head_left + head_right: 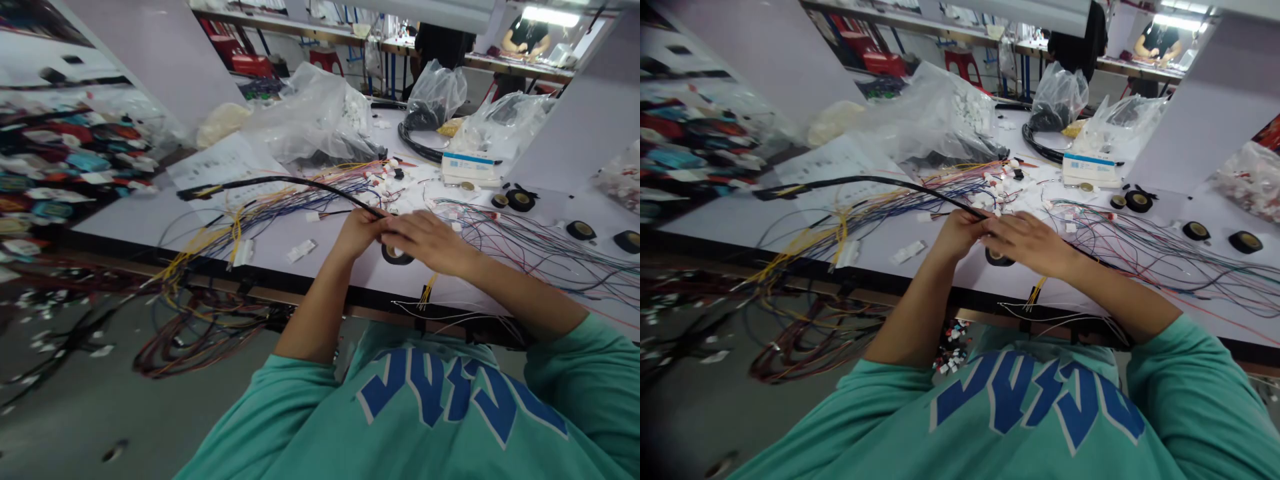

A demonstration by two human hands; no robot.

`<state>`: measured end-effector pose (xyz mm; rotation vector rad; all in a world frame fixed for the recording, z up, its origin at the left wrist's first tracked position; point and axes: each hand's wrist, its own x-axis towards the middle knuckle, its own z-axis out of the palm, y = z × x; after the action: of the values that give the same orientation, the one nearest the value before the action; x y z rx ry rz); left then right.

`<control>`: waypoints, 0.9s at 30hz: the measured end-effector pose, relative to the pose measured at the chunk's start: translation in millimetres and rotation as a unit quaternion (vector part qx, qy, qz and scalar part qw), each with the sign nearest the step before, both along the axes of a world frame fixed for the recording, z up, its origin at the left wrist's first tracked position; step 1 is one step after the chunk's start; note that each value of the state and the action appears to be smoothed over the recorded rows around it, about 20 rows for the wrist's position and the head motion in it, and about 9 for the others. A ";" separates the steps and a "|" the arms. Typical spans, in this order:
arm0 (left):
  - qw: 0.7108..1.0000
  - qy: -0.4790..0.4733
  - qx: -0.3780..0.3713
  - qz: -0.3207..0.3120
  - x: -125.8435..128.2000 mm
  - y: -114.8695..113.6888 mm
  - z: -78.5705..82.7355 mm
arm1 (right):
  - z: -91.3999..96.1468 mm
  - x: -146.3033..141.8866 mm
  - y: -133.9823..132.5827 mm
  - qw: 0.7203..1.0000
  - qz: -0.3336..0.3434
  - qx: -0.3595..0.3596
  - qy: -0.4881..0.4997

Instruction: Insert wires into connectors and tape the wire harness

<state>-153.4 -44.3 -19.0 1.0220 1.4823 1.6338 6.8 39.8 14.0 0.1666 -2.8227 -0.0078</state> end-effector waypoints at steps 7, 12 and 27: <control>1.000 0.004 0.004 -0.026 -2.4 -3.7 5.1 | 13.8 8.5 -12.0 0.984 0.073 0.139 -0.081; 0.997 0.053 0.023 -0.051 0.8 -9.5 10.7 | 14.9 3.8 21.6 0.985 -0.126 -0.004 -0.116; 0.998 -0.035 0.040 -0.034 6.0 -1.0 1.6 | -5.1 17.0 18.8 0.964 -0.038 -0.263 0.015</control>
<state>-147.4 -45.3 -17.4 1.0373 1.3320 1.6760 23.8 58.6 8.9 -0.0647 -2.6869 0.7058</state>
